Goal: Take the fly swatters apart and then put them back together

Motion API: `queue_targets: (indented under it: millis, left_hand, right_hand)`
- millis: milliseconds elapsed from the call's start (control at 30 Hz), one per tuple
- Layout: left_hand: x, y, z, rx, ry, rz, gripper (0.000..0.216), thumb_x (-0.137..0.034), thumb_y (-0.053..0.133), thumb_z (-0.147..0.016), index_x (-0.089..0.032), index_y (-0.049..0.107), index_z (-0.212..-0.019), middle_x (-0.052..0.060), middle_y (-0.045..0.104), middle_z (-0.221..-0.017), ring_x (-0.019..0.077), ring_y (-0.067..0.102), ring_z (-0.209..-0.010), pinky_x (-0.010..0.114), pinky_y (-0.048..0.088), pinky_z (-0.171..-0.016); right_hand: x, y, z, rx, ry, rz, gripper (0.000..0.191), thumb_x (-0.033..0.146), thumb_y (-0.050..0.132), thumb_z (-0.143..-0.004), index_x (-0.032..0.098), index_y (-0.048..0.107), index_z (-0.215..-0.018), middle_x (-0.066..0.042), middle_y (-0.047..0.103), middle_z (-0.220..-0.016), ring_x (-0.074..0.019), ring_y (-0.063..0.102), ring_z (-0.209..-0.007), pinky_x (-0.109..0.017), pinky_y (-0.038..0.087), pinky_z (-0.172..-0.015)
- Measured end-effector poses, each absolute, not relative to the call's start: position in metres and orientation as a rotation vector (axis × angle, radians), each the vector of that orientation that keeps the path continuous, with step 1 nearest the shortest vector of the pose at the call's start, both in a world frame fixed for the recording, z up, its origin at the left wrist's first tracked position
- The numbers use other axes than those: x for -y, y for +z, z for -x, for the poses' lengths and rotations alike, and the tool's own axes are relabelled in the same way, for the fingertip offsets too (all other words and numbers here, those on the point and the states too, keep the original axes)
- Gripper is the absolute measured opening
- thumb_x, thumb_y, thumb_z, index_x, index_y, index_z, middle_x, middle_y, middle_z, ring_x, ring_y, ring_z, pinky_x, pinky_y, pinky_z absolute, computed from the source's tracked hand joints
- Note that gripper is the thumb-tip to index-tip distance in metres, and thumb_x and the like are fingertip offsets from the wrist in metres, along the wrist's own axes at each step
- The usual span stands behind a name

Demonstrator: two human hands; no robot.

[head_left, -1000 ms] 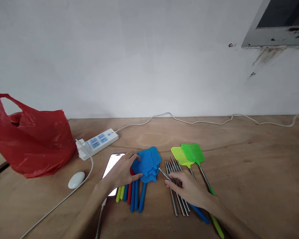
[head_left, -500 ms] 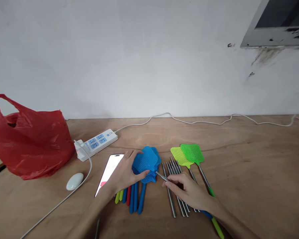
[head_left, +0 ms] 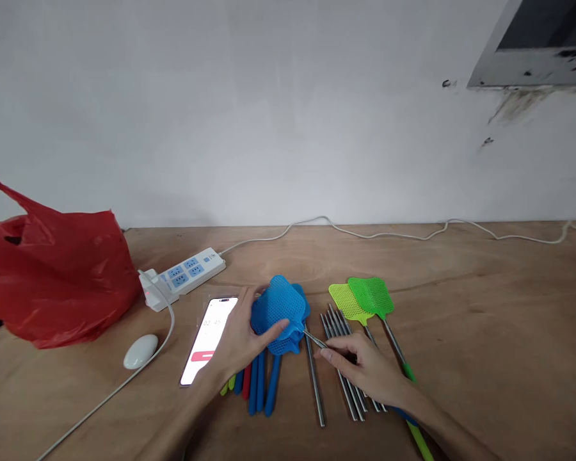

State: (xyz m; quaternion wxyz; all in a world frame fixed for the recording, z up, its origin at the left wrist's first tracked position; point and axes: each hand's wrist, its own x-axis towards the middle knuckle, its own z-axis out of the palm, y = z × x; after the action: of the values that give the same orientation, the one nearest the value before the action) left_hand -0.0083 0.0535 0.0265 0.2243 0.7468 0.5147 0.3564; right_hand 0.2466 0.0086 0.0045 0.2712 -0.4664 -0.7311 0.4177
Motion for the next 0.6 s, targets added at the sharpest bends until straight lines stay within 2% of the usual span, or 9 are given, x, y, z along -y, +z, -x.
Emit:
queue_targets:
  millis: [100,267,433,600]
  left_hand:
    - [-0.059,0.021,0.01,-1.389,1.09,-1.842,0.052,-0.049,0.06,-0.092,-0.02,0.054,-0.134,0.011,0.066,-0.128,0.0309,0.062,-0.117,0.048,0.05,-0.1]
    - [-0.062,0.013,0.014,-1.321,1.089,-1.776,0.055,-0.05,0.061,-0.091,-0.019,0.056,-0.136,0.011,0.069,-0.126,0.0303,0.067,-0.112,0.045,0.056,-0.094]
    - [-0.057,0.01,0.009,-1.325,1.15,-1.775,0.056,-0.047,0.06,-0.092,-0.021,0.052,-0.141,0.011,0.062,-0.139,0.0305,0.055,-0.131,0.048,0.045,-0.109]
    - [-0.055,0.01,0.006,-1.324,1.155,-1.805,0.055,-0.046,0.06,-0.093,-0.023,0.05,-0.142,0.01,0.061,-0.14,0.0313,0.054,-0.132,0.049,0.043,-0.11]
  right_hand:
    - [-0.009,0.008,-0.247,1.946,1.164,1.271,0.048,0.053,0.047,-0.098,0.019,0.078,-0.085,0.004,0.039,-0.059,-0.0135,0.036,-0.058,-0.027,0.024,-0.053]
    - [-0.009,0.014,-0.248,1.907,1.309,1.241,0.045,0.051,0.048,-0.097,0.018,0.078,-0.089,0.005,0.035,-0.058,-0.012,0.036,-0.054,-0.026,0.024,-0.05]
    - [-0.008,0.013,-0.25,1.836,1.437,1.264,0.049,0.056,0.048,-0.095,0.017,0.078,-0.097,0.007,0.035,-0.049,-0.011,0.035,-0.045,-0.025,0.02,-0.043]
    - [-0.008,0.011,-0.25,1.783,1.498,1.309,0.053,0.061,0.048,-0.093,0.016,0.075,-0.099,0.007,0.037,-0.047,-0.0109,0.035,-0.042,-0.025,0.023,-0.043]
